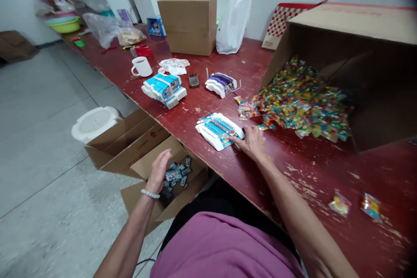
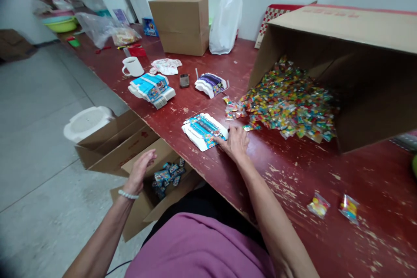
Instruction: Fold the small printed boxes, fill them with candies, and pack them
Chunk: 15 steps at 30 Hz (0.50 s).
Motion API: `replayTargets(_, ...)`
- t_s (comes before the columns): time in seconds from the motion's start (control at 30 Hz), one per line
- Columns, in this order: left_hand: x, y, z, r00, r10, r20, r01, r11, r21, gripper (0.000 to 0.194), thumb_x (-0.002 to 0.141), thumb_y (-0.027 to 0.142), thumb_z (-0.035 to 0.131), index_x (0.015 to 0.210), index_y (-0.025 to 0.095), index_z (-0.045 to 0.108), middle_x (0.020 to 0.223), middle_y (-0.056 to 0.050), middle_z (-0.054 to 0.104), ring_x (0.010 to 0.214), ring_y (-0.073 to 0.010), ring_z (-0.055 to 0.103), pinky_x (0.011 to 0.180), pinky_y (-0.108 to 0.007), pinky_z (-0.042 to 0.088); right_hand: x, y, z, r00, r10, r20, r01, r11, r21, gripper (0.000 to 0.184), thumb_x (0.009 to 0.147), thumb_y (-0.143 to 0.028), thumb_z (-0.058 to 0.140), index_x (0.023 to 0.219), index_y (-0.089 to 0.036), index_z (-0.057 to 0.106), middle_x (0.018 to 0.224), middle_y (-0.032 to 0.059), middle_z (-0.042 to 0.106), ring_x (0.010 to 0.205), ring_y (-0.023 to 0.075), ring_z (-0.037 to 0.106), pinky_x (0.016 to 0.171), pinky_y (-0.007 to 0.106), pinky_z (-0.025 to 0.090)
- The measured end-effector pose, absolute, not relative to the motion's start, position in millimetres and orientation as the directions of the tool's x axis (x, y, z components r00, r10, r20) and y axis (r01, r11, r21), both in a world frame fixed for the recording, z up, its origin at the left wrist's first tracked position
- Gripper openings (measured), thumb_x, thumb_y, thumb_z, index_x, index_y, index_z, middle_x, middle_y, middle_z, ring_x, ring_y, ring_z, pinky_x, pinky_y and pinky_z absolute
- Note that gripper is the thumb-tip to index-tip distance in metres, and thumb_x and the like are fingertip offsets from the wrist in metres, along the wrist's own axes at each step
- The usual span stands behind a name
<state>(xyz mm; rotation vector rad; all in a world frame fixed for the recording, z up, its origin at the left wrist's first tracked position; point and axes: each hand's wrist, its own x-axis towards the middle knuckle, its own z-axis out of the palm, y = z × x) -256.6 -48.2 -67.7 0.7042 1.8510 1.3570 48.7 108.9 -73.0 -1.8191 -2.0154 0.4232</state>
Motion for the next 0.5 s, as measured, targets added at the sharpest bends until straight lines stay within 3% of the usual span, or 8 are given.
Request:
replayTargets(0.13,-247,-37,-53,-0.55,0.803,-0.229,-0.006,0.271,0.963,0.047,0.072,0.05,0.067,0.104,0.015,0.07,0.095,-0.009,0.072,0.095,-0.0229,0.063,0.084,-0.032,0.046,44,107,-79,0.037,0.995,0.097,0.841,0.021,-0.54,0.063,0.07,-0.071,0.066,0.104,-0.018,0.065,0.118,0.0181,0.057,0.114,0.0393,0.047,0.089,0.053,0.038)
replayTargets(0.2,-236,-27,-43,-0.526,0.823,-0.212,-0.001,0.249,0.968,0.042,0.073,0.045,0.068,0.103,0.017,0.07,0.096,-0.008,0.072,0.091,-0.0207,0.063,0.081,-0.03,0.046,45,107,-78,0.1,0.993,0.065,0.718,-0.027,-0.695,0.059,0.064,-0.068,0.071,0.095,-0.018,0.064,0.107,0.0154,0.061,0.106,0.0367,0.051,0.086,0.052,0.04)
replayTargets(0.27,-224,-16,-33,-0.504,0.844,-0.185,0.005,0.217,0.976,0.039,0.073,0.042,0.069,0.103,0.017,0.071,0.095,-0.007,0.072,0.087,-0.0187,0.062,0.081,-0.029,0.046,49,106,-73,0.102,0.995,-0.002,0.483,-0.051,-0.874,0.052,0.061,-0.063,0.074,0.087,-0.019,0.062,0.092,0.0102,0.064,0.092,0.0309,0.057,0.081,0.046,0.044)
replayTargets(0.37,-202,-5,-17,-0.428,0.9,-0.087,0.032,0.112,0.993,0.036,0.075,0.039,0.069,0.103,0.016,0.071,0.095,-0.006,0.072,0.086,-0.018,0.062,0.082,-0.029,0.046,60,93,-54,0.03,0.998,-0.054,0.205,-0.059,-0.977,0.043,0.066,-0.058,0.071,0.084,-0.021,0.059,0.08,0.0039,0.065,0.073,0.0217,0.06,0.07,0.036,0.048)
replayTargets(0.43,-186,-3,-6,-0.333,0.942,-0.05,0.014,0.058,0.998,0.036,0.076,0.039,0.07,0.105,0.016,0.071,0.098,-0.007,0.072,0.09,-0.0185,0.062,0.083,-0.028,0.045,68,78,-36,-0.059,0.997,-0.046,0.122,-0.038,-0.992,0.037,0.07,-0.054,0.072,0.085,-0.022,0.061,0.08,0.0025,0.066,0.07,0.0186,0.06,0.067,0.032,0.048)
replayTargets(0.5,-168,-6,3,-0.157,0.982,-0.102,-0.092,0.088,0.992,0.039,0.077,0.041,0.07,0.107,0.016,0.072,0.099,-0.007,0.073,0.092,-0.0193,0.063,0.083,-0.028,0.045,74,61,-18,-0.187,0.982,-0.029,0.041,-0.022,-0.999,0.031,0.072,-0.048,0.076,0.086,-0.023,0.064,0.081,0.0026,0.067,0.072,0.0186,0.061,0.07,0.033,0.05)
